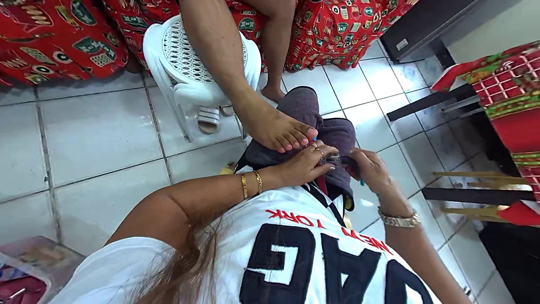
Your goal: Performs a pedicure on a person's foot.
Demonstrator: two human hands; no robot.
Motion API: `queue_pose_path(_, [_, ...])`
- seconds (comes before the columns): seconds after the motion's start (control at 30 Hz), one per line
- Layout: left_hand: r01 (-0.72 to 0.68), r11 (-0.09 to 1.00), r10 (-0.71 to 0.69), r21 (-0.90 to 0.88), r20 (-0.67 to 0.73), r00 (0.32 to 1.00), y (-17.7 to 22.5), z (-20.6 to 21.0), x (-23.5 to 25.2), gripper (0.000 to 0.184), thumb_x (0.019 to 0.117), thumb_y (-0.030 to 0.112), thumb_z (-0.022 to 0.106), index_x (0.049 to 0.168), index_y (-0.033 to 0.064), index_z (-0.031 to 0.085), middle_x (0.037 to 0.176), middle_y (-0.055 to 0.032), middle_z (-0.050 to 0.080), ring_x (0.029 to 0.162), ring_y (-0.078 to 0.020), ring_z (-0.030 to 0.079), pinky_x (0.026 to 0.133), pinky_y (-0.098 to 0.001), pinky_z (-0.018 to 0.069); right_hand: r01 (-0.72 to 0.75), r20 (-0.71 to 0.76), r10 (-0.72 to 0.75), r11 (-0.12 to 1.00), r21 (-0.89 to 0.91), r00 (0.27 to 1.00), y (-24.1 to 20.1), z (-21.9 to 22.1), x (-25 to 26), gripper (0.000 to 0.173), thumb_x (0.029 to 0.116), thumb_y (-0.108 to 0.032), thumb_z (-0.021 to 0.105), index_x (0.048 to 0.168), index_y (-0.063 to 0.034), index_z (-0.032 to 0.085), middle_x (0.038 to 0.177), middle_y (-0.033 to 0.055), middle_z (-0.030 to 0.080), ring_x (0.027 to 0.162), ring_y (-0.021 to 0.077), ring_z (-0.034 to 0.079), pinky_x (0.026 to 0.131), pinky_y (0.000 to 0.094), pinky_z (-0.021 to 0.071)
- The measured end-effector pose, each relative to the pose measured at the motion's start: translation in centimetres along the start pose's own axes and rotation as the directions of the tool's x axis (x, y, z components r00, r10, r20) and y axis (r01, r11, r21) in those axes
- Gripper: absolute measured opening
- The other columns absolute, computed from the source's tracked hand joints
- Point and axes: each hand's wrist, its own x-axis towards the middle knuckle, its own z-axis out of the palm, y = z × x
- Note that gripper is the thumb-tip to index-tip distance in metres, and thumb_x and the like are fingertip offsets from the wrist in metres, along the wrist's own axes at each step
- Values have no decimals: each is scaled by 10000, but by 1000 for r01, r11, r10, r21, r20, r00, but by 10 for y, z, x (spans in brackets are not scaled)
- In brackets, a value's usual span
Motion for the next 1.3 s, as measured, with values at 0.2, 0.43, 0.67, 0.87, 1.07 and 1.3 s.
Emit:
queue_pose_path(0.2, [141,950,-170,-279,-83,982,11,5,-1,277,1063,141,445,1203,-69,560,985,-138,629,844,-139,603,771,-287,512,172,-232,-71,875,453,970,7,51,18,438,1042,-278,471,612,-212,515,491,-119,447,412,-16,378,426,178,344])
queue_pose_path(0.43, [450,482,-543,-752,146,827,18,-2,-9,376,1110,183,296,828,130,538,634,100,485,537,43,451,518,-128,386,710,-211,-718,693,-129,663,10,59,14,403,956,-154,530,570,-43,507,551,9,488,520,54,488,498,226,403])
queue_pose_path(0.67, [590,171,-573,-789,407,711,13,-11,-1,464,1126,268,211,800,149,519,584,64,521,494,-18,498,489,-159,429,645,41,-691,651,-400,722,-3,31,12,410,958,-357,627,741,-9,618,614,67,559,538,192,560,491,373,437])
queue_pose_path(0.87, [539,193,-712,-820,261,652,17,-16,-13,301,1113,171,341,959,117,594,646,55,545,494,-2,462,468,-139,388,600,37,-607,772,-208,794,-11,58,-8,143,971,-115,589,988,13,652,758,85,654,666,189,650,600,377,531])
queue_pose_path(1.07, [414,193,-630,-890,211,747,7,-11,-23,269,1106,251,371,1143,159,621,743,77,630,549,20,541,508,-127,460,803,79,-830,504,-319,552,-7,54,-6,138,949,-130,587,897,-77,703,937,135,657,768,218,650,577,330,500])
queue_pose_path(1.3, [313,114,-592,-943,188,784,4,-19,-42,304,995,305,643,1265,167,616,819,49,682,611,-31,629,548,-160,532,788,-14,-828,539,-299,561,-21,73,-13,124,954,-100,576,902,-25,660,758,78,651,604,164,622,494,303,481])
